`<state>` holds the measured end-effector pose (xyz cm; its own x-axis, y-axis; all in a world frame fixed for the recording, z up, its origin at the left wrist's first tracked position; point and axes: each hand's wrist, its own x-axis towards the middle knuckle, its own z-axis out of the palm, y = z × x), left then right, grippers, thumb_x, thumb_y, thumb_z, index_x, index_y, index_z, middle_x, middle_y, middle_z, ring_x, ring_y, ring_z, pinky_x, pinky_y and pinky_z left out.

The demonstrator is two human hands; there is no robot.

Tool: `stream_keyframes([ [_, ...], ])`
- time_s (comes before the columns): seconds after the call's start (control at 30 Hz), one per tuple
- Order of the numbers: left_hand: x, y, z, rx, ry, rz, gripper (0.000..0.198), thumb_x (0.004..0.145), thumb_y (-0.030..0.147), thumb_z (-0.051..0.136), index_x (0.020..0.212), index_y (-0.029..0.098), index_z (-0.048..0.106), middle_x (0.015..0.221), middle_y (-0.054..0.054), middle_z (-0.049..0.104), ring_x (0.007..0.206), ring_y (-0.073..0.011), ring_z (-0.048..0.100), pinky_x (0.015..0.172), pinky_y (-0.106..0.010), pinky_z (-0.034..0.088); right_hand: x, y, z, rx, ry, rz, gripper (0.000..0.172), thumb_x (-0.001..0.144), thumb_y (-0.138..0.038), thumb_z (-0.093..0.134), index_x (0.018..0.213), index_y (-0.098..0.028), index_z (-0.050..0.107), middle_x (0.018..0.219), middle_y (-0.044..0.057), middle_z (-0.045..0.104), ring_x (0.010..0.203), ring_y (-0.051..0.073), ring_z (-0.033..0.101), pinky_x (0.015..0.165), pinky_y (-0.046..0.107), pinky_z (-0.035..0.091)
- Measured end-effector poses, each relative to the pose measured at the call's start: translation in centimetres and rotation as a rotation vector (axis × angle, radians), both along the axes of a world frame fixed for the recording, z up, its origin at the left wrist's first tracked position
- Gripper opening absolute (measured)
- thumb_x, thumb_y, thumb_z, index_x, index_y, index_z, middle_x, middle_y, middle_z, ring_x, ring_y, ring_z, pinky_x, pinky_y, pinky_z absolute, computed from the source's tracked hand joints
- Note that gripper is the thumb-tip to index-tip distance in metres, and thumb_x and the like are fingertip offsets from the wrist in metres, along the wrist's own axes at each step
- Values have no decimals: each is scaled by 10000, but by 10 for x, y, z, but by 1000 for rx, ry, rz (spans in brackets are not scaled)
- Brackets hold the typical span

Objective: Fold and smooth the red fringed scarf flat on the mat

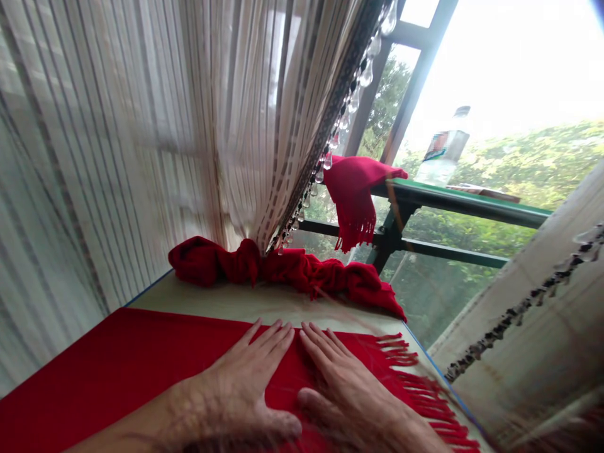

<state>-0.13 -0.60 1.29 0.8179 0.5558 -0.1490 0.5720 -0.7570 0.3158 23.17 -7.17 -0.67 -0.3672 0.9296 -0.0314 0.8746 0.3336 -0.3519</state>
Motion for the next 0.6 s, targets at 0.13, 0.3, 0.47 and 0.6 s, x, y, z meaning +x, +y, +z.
stream_keyframes([
  [0.13,0,0,4,-5,5,-17,1129,818,660,706,1639,108,161,1692,-138,74,1568,-341,81,1279,-504,65,0,-1,7,-68,-8,-35,1018,861,-699,600,1606,-153,173,1699,155,118,1583,321,89,1287,577,116],
  [0.3,0,-6,6,17,1,4,1017,880,650,649,1633,121,215,1680,-142,119,1565,-340,107,1265,-548,73,2,-3,14,-90,16,-60,1031,841,-749,587,1602,-172,195,1700,156,131,1580,334,91,1285,580,115],
  [0.47,-4,-12,3,11,15,26,920,935,667,578,1633,172,237,1689,-115,108,1569,-334,52,1252,-589,30,4,-3,10,-88,10,-78,1032,826,-766,590,1594,-200,198,1696,138,128,1576,342,91,1282,585,116],
  [0.6,-6,-4,-6,-26,-76,-34,953,934,785,473,1646,225,180,1698,-102,129,1572,-336,65,1254,-610,38,-1,-5,14,-102,-9,-104,1023,829,-752,588,1580,-172,205,1682,139,129,1568,348,114,1280,579,135],
])
